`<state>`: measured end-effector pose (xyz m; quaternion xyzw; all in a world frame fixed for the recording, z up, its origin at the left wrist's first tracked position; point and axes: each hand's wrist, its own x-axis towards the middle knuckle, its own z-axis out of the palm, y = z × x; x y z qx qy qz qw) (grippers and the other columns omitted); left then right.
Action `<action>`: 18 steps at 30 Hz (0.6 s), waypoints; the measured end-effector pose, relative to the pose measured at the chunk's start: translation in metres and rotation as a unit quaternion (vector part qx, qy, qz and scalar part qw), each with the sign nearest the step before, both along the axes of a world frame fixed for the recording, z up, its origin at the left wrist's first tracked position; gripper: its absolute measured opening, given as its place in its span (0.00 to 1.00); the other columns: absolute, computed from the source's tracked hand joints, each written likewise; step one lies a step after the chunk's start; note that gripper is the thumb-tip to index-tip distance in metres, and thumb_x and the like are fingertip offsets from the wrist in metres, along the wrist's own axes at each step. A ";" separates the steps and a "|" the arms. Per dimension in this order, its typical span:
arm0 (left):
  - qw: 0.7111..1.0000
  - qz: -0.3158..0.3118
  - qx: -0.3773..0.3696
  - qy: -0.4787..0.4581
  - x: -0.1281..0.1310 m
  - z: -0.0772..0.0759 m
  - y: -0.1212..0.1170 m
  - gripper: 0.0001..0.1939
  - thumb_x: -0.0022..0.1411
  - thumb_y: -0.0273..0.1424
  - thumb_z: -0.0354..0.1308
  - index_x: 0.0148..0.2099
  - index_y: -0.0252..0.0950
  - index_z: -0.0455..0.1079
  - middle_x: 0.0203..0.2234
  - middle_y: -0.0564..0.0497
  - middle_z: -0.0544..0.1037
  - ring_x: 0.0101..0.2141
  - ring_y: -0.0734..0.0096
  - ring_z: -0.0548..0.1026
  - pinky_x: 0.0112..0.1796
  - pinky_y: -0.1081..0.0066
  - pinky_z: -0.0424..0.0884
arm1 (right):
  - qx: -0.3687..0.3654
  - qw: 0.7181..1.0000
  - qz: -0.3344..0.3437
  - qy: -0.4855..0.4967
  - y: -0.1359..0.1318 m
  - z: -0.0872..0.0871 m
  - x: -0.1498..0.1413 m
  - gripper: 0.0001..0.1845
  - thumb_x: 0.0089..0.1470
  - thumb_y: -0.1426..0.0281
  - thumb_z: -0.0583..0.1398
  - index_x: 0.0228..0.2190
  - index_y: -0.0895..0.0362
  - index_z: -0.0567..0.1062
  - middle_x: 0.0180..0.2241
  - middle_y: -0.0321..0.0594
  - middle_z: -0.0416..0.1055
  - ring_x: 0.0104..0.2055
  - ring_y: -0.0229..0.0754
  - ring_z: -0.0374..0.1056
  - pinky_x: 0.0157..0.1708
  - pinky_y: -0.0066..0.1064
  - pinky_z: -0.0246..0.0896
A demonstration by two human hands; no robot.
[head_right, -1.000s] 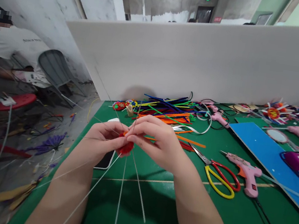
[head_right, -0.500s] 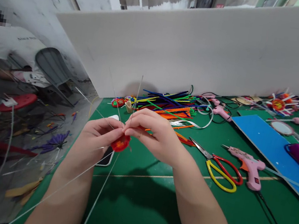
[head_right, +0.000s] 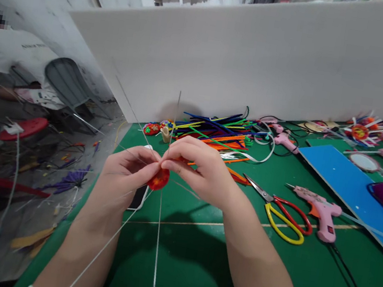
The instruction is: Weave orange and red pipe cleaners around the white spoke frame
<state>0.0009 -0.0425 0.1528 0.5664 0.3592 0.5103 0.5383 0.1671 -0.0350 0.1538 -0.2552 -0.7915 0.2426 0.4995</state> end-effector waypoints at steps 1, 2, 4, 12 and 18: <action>1.000 -0.004 -0.008 -0.002 0.000 0.000 0.000 0.03 0.49 0.27 0.61 0.28 0.34 0.69 0.21 0.54 0.73 0.22 0.79 0.70 0.24 0.77 0.68 | 0.002 1.000 -0.002 -0.002 0.000 0.000 0.000 0.02 0.53 0.72 0.58 0.30 0.58 0.72 0.31 0.40 0.69 0.37 0.38 0.65 0.37 0.30 0.62; 1.000 -0.012 -0.018 -0.003 0.000 0.001 0.001 0.04 0.49 0.27 0.61 0.29 0.33 0.69 0.21 0.54 0.73 0.22 0.79 0.70 0.24 0.77 0.67 | 0.005 1.000 -0.002 -0.003 0.000 0.000 0.000 0.02 0.53 0.72 0.58 0.30 0.58 0.72 0.32 0.40 0.69 0.37 0.38 0.65 0.37 0.30 0.62; 0.999 -0.037 -0.039 -0.002 -0.001 0.001 0.002 0.05 0.49 0.28 0.61 0.29 0.33 0.70 0.21 0.53 0.73 0.22 0.78 0.70 0.23 0.77 0.66 | 0.013 1.000 -0.004 -0.006 0.000 0.000 0.000 0.03 0.53 0.73 0.57 0.30 0.58 0.72 0.32 0.40 0.69 0.38 0.37 0.65 0.37 0.30 0.62; 0.998 -0.055 -0.041 -0.004 -0.005 -0.002 0.006 0.05 0.48 0.28 0.62 0.28 0.33 0.70 0.22 0.53 0.73 0.21 0.79 0.69 0.23 0.77 0.66 | 0.023 0.999 -0.019 -0.019 0.001 -0.002 -0.001 0.04 0.53 0.73 0.57 0.30 0.57 0.72 0.33 0.40 0.68 0.39 0.38 0.65 0.39 0.30 0.62; 1.000 -0.028 0.001 0.005 -0.006 -0.002 0.003 0.02 0.50 0.26 0.61 0.28 0.34 0.70 0.22 0.54 0.73 0.22 0.79 0.70 0.24 0.78 0.67 | 0.021 0.999 -0.028 -0.014 0.002 -0.003 -0.004 0.03 0.53 0.73 0.58 0.29 0.57 0.72 0.33 0.40 0.69 0.38 0.38 0.65 0.39 0.30 0.62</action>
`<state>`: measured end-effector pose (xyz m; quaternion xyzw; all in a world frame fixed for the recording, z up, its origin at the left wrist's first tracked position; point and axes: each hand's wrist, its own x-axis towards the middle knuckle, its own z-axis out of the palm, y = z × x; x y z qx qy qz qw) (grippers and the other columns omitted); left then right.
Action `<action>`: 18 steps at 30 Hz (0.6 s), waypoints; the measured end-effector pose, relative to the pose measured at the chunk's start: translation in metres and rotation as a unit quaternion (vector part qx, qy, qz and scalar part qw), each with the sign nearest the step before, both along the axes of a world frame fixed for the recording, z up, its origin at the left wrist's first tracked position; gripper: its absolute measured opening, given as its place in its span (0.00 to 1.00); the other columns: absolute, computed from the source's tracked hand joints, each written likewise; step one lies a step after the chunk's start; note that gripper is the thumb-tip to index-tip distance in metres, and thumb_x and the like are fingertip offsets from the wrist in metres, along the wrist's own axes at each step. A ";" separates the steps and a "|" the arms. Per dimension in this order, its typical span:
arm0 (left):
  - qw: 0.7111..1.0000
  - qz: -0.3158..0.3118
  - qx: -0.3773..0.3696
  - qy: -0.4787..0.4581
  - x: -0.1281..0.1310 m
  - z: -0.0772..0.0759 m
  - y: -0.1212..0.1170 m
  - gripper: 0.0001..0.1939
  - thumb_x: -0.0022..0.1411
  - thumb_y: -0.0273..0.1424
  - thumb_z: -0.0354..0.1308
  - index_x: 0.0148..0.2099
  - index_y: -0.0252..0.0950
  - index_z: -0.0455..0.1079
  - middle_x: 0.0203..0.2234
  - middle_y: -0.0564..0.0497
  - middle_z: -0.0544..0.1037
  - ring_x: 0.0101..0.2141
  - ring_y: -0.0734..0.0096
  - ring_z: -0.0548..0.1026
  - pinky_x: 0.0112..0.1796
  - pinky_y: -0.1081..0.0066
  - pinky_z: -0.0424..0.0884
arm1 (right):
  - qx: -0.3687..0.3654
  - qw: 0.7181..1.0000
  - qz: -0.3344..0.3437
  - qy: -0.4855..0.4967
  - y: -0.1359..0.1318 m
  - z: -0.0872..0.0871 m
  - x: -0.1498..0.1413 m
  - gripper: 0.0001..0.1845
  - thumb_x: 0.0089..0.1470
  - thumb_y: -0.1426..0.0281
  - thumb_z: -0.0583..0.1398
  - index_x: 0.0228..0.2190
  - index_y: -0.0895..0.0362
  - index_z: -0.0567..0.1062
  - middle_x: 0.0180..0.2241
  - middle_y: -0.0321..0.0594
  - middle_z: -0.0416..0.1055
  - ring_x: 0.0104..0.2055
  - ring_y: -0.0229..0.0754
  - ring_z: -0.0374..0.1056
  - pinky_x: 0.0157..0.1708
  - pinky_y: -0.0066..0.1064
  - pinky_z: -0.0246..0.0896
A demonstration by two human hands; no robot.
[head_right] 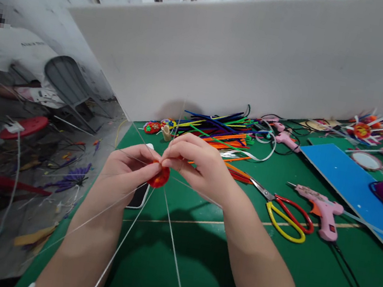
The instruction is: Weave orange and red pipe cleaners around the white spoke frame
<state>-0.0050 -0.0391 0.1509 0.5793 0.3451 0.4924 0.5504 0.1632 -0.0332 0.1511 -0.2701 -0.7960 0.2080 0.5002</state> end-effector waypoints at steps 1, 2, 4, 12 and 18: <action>1.000 0.001 0.001 0.001 0.000 0.000 -0.001 0.02 0.50 0.26 0.61 0.28 0.34 0.70 0.21 0.54 0.73 0.22 0.79 0.71 0.24 0.78 0.67 | -0.001 1.000 0.003 0.002 0.000 0.000 0.000 0.02 0.52 0.72 0.58 0.29 0.57 0.72 0.32 0.40 0.69 0.38 0.38 0.65 0.38 0.30 0.62; 1.000 0.001 -0.001 0.002 0.000 0.001 -0.001 0.01 0.50 0.26 0.60 0.28 0.34 0.70 0.21 0.54 0.73 0.22 0.79 0.71 0.24 0.78 0.67 | -0.002 1.000 0.006 0.004 0.001 -0.001 0.000 0.02 0.52 0.72 0.59 0.29 0.57 0.72 0.32 0.39 0.70 0.37 0.38 0.66 0.38 0.30 0.63; 1.000 0.003 -0.003 0.002 0.001 0.001 -0.002 0.01 0.50 0.26 0.60 0.29 0.34 0.70 0.21 0.54 0.74 0.21 0.78 0.71 0.23 0.77 0.68 | -0.007 1.000 0.010 0.010 0.002 -0.001 0.001 0.01 0.51 0.72 0.60 0.29 0.57 0.72 0.31 0.39 0.70 0.36 0.38 0.66 0.36 0.30 0.63; 0.996 0.081 0.042 0.014 0.001 -0.001 -0.003 0.03 0.49 0.27 0.62 0.30 0.35 0.72 0.22 0.53 0.76 0.22 0.77 0.74 0.24 0.77 0.71 | -0.059 0.998 -0.011 0.023 0.000 0.000 0.001 0.03 0.51 0.72 0.59 0.30 0.58 0.73 0.29 0.39 0.72 0.32 0.36 0.67 0.31 0.28 0.63; 0.989 0.123 0.061 0.047 0.002 0.001 -0.005 0.04 0.49 0.29 0.61 0.30 0.34 0.72 0.23 0.53 0.76 0.23 0.76 0.74 0.25 0.77 0.72 | -0.079 0.994 -0.070 -0.011 -0.003 0.000 -0.002 0.06 0.51 0.68 0.59 0.29 0.58 0.74 0.27 0.38 0.71 0.27 0.33 0.64 0.24 0.24 0.57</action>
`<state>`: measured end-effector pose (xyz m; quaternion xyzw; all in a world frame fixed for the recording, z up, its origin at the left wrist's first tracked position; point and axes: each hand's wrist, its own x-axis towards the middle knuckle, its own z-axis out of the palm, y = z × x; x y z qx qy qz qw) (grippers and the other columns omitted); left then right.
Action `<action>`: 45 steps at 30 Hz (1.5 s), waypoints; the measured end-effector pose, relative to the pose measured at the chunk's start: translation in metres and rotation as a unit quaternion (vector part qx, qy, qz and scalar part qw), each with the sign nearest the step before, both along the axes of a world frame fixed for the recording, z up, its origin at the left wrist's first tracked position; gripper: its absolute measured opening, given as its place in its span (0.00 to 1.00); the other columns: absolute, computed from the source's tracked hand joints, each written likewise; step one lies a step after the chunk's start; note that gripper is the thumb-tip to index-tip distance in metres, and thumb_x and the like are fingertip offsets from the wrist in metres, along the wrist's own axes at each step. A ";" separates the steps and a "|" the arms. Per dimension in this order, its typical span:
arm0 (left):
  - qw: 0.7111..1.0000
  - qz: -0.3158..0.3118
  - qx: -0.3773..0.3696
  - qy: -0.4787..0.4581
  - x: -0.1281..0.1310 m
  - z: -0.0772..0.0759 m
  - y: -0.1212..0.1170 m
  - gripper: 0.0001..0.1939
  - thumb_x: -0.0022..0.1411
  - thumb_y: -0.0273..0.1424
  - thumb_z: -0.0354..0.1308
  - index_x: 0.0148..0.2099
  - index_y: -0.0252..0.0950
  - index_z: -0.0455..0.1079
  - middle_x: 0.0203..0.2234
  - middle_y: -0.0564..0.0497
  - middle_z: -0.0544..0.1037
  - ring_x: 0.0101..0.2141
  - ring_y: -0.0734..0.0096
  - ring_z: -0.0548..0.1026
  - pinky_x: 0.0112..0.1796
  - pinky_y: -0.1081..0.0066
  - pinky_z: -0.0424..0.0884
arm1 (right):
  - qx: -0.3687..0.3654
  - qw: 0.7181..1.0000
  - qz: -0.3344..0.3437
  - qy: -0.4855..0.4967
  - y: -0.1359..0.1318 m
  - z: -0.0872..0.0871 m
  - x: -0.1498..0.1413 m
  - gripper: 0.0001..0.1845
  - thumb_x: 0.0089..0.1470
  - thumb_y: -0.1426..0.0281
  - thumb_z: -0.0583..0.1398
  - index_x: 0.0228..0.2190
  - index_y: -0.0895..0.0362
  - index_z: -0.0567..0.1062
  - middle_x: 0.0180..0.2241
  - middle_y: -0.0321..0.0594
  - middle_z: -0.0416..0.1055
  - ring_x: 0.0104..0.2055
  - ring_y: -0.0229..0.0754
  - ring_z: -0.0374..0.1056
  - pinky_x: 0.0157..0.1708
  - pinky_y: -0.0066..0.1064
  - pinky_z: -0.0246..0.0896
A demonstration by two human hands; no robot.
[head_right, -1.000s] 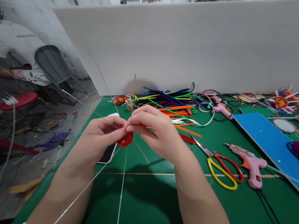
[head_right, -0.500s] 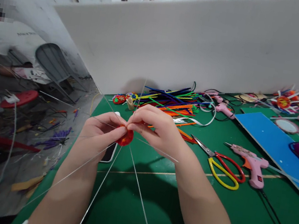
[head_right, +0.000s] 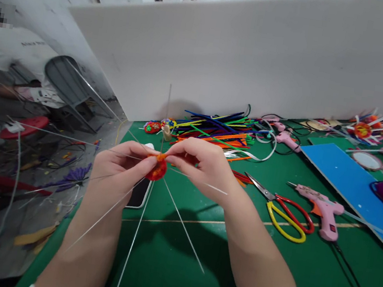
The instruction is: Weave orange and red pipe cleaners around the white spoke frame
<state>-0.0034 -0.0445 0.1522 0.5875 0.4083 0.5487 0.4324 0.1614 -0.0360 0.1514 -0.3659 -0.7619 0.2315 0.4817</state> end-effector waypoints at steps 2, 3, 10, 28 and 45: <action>1.000 0.015 0.005 0.009 0.001 0.000 0.001 0.05 0.50 0.29 0.61 0.30 0.33 0.72 0.24 0.52 0.76 0.23 0.76 0.74 0.26 0.77 0.72 | 0.008 1.000 -0.005 -0.008 -0.001 0.000 0.000 0.06 0.51 0.68 0.59 0.29 0.58 0.74 0.27 0.37 0.71 0.26 0.32 0.63 0.22 0.23 0.56; 1.000 0.022 0.007 0.014 0.001 0.000 0.001 0.05 0.49 0.30 0.61 0.30 0.33 0.72 0.24 0.52 0.77 0.23 0.76 0.74 0.26 0.77 0.72 | 0.013 1.000 -0.008 -0.012 -0.001 0.000 0.000 0.06 0.51 0.68 0.59 0.29 0.58 0.73 0.26 0.37 0.71 0.25 0.32 0.63 0.22 0.22 0.55; 0.995 0.080 0.034 0.053 0.001 -0.006 0.009 0.06 0.50 0.31 0.61 0.32 0.34 0.72 0.26 0.52 0.76 0.25 0.75 0.74 0.28 0.76 0.72 | -0.030 1.000 0.010 -0.004 -0.001 -0.004 0.001 0.06 0.52 0.70 0.57 0.29 0.59 0.73 0.27 0.38 0.71 0.27 0.33 0.65 0.23 0.23 0.58; 0.995 0.087 0.025 0.037 0.007 -0.007 0.008 0.06 0.51 0.31 0.60 0.32 0.34 0.71 0.26 0.53 0.76 0.24 0.76 0.74 0.28 0.76 0.72 | -0.082 0.987 0.014 0.138 0.003 -0.008 -0.015 0.07 0.48 0.68 0.62 0.30 0.58 0.75 0.28 0.37 0.74 0.29 0.35 0.70 0.28 0.26 0.68; 0.988 -0.083 -0.002 0.127 -0.051 0.010 0.019 0.14 0.54 0.32 0.56 0.44 0.37 0.72 0.36 0.45 0.77 0.38 0.63 0.75 0.33 0.69 0.73 | -0.140 0.982 0.013 0.130 0.011 -0.010 0.005 0.10 0.46 0.64 0.62 0.29 0.59 0.76 0.26 0.38 0.73 0.23 0.33 0.66 0.21 0.25 0.61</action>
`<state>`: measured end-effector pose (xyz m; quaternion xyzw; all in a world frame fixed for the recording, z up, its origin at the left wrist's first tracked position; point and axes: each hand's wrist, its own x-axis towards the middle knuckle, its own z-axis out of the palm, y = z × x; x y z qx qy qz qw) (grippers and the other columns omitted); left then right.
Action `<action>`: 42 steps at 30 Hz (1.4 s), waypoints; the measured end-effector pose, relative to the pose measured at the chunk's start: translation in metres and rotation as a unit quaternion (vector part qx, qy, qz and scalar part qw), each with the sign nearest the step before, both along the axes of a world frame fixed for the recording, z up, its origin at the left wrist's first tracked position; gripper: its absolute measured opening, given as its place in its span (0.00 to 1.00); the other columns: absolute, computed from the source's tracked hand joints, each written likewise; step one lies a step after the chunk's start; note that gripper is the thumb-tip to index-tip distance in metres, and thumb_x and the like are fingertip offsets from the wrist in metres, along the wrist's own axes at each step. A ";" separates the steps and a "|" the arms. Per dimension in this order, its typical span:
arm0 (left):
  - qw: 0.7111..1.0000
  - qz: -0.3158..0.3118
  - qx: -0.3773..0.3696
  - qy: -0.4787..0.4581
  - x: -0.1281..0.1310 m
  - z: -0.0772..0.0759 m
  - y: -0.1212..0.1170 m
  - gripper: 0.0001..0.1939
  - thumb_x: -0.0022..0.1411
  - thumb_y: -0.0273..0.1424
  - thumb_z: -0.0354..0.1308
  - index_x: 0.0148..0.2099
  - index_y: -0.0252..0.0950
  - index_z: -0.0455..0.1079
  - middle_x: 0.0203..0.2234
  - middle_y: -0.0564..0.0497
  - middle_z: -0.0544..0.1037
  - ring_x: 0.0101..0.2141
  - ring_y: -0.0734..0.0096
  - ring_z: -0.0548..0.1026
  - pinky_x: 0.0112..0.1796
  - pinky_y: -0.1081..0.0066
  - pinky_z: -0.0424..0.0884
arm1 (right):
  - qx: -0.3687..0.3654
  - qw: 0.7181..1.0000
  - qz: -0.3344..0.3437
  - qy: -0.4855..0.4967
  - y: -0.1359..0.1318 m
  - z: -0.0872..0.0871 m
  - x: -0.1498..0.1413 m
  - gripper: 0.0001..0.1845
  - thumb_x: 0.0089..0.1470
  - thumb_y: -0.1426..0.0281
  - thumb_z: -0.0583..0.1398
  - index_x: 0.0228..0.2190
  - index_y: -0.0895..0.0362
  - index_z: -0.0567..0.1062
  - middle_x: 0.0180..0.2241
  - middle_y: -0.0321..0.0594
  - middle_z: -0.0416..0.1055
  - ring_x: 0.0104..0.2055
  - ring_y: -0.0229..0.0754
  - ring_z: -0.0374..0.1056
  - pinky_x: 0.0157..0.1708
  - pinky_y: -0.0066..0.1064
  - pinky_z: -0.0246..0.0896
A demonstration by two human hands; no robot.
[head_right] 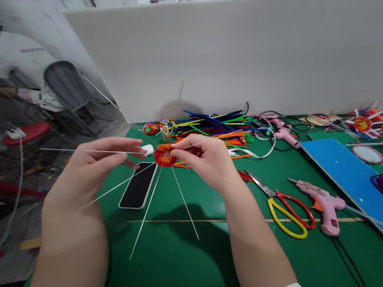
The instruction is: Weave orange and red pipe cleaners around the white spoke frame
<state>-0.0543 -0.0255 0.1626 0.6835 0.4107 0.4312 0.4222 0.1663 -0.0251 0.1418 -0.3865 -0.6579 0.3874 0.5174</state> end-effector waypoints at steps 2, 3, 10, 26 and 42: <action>0.999 0.007 0.009 0.040 0.003 -0.004 0.003 0.11 0.55 0.34 0.56 0.39 0.36 0.73 0.33 0.46 0.77 0.35 0.66 0.75 0.32 0.70 0.72 | -0.009 0.999 0.026 -0.016 0.000 0.000 0.002 0.10 0.47 0.65 0.62 0.29 0.59 0.76 0.27 0.39 0.73 0.24 0.33 0.67 0.22 0.25 0.61; 0.997 -0.008 0.014 0.075 0.005 -0.006 0.004 0.10 0.55 0.35 0.55 0.36 0.36 0.73 0.31 0.47 0.77 0.33 0.67 0.74 0.32 0.71 0.71 | -0.012 0.999 0.040 -0.030 -0.001 0.000 0.002 0.10 0.47 0.65 0.61 0.29 0.59 0.76 0.27 0.39 0.73 0.24 0.33 0.67 0.22 0.25 0.61; 0.949 -0.168 0.067 0.259 0.014 -0.007 0.006 0.11 0.57 0.34 0.52 0.26 0.35 0.69 0.20 0.53 0.70 0.23 0.77 0.65 0.24 0.77 0.60 | -0.006 0.977 0.166 -0.131 -0.006 0.004 0.008 0.07 0.50 0.69 0.59 0.29 0.59 0.76 0.27 0.37 0.73 0.29 0.34 0.69 0.27 0.25 0.61; 0.945 -0.136 0.111 0.274 0.036 -0.016 -0.001 0.12 0.49 0.22 0.49 0.16 0.34 0.56 0.13 0.57 0.58 0.18 0.80 0.57 0.21 0.75 0.53 | -0.006 0.968 0.188 -0.166 -0.007 0.007 0.009 0.06 0.51 0.73 0.57 0.30 0.58 0.75 0.27 0.35 0.74 0.29 0.34 0.69 0.28 0.24 0.62; 0.983 -0.181 -0.009 -0.017 0.015 -0.018 0.009 0.04 0.56 0.29 0.54 0.32 0.36 0.69 0.23 0.52 0.72 0.25 0.74 0.71 0.27 0.74 0.68 | -0.021 0.989 0.133 -0.064 -0.002 0.001 0.014 0.10 0.48 0.65 0.61 0.29 0.61 0.75 0.24 0.37 0.71 0.22 0.31 0.63 0.19 0.22 0.57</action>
